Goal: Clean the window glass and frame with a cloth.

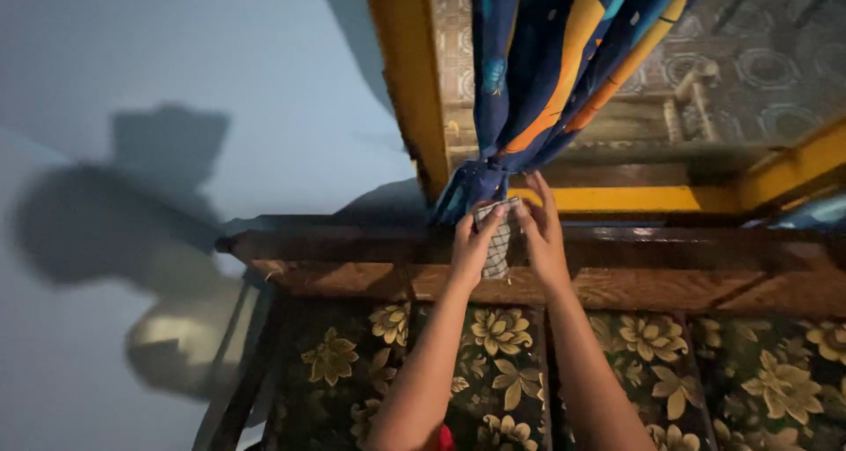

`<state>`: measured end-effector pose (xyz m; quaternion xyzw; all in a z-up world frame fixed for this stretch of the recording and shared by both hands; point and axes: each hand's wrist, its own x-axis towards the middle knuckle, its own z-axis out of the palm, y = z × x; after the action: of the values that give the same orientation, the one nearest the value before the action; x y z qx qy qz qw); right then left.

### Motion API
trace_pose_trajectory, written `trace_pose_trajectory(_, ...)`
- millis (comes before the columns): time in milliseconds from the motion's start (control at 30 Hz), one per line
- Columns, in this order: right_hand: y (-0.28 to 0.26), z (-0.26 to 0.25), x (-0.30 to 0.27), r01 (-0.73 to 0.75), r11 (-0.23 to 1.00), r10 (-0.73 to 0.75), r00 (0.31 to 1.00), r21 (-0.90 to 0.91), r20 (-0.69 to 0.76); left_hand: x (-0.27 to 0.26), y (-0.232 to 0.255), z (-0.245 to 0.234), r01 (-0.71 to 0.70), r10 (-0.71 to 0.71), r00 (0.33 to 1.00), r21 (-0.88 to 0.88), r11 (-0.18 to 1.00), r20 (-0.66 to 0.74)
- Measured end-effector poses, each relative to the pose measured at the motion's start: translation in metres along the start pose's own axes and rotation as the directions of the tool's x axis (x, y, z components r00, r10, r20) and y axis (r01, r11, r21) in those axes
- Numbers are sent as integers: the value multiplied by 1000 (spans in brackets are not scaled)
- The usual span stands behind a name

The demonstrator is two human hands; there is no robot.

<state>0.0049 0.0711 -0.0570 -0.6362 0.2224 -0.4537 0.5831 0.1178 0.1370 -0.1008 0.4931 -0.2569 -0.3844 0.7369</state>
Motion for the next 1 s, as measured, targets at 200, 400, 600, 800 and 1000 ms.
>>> trace_pose_trajectory(200,-50,-63,-63,-319,924,319,947,-210,-35,-44,49,66,27,-80,965,206,978,251)
trace_pose_trajectory(400,-54,-161,-125,-151,988,146,977,-24,-155,-80,23,128,-317,168,860,247,916,481)
trace_pose_trajectory(600,-68,-260,-170,-34,999,45,918,37,-394,-117,12,187,-280,145,862,218,935,487)
trace_pose_trajectory(800,-92,-370,-203,46,999,-44,901,-4,-431,-137,-36,231,-263,153,887,204,943,436)
trace_pose_trajectory(1000,-91,-469,-218,49,998,-66,910,-50,-409,-171,-55,279,-304,212,920,259,917,330)
